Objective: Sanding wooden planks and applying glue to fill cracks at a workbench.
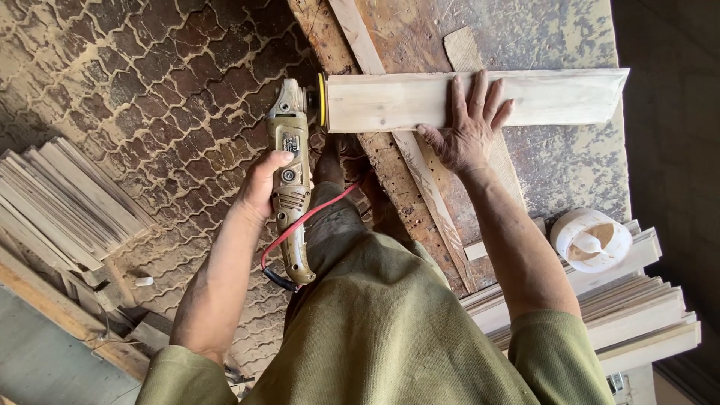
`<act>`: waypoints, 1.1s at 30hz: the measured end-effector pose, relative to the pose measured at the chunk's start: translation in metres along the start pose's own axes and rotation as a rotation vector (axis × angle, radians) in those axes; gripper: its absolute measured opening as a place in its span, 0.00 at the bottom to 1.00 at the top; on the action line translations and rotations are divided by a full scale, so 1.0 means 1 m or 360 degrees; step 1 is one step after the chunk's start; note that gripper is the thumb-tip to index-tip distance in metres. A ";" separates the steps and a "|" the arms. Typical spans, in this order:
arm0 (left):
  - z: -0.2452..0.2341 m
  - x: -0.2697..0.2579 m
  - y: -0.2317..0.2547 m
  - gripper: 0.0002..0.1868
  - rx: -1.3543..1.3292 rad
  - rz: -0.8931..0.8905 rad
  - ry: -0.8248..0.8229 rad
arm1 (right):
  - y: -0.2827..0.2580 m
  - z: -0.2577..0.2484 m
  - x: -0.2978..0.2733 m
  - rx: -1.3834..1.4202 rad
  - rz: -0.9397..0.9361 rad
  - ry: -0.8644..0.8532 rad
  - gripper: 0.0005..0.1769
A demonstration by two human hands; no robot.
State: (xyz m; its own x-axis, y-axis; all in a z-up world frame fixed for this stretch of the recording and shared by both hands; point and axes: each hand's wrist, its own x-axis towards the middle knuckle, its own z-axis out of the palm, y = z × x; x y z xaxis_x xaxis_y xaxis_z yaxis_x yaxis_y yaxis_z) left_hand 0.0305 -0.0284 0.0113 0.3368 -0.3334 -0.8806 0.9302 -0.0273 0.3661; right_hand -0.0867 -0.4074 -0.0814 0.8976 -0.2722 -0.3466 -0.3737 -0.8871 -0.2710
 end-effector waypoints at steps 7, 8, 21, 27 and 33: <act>-0.016 -0.011 -0.044 0.32 0.0064 -0.0129 -0.0147 | -0.020 -0.033 0.004 0.0026 0.0090 -0.0223 0.69; -0.022 -0.013 -0.056 0.31 0.0055 -0.0197 -0.0117 | -0.026 -0.047 0.006 -0.0012 0.0141 -0.0401 0.68; -0.032 -0.097 -0.063 0.23 0.0004 -0.0198 0.0874 | 0.045 -0.069 0.019 -0.0188 -0.0505 -0.0004 0.51; -0.016 -0.115 -0.023 0.31 0.0228 0.0257 0.0901 | 0.074 -0.065 0.034 -0.0483 -0.0582 0.0043 0.79; 0.035 -0.104 0.019 0.41 0.0353 0.0529 0.0912 | 0.016 -0.047 -0.002 0.0177 0.0026 -0.0430 0.64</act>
State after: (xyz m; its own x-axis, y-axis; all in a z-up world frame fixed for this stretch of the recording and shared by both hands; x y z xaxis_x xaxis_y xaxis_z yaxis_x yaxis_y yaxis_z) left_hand 0.0086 -0.0269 0.1200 0.6790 0.1909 -0.7088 0.7333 -0.2220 0.6427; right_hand -0.0831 -0.4382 -0.0430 0.8020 -0.1637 -0.5745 -0.4244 -0.8329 -0.3552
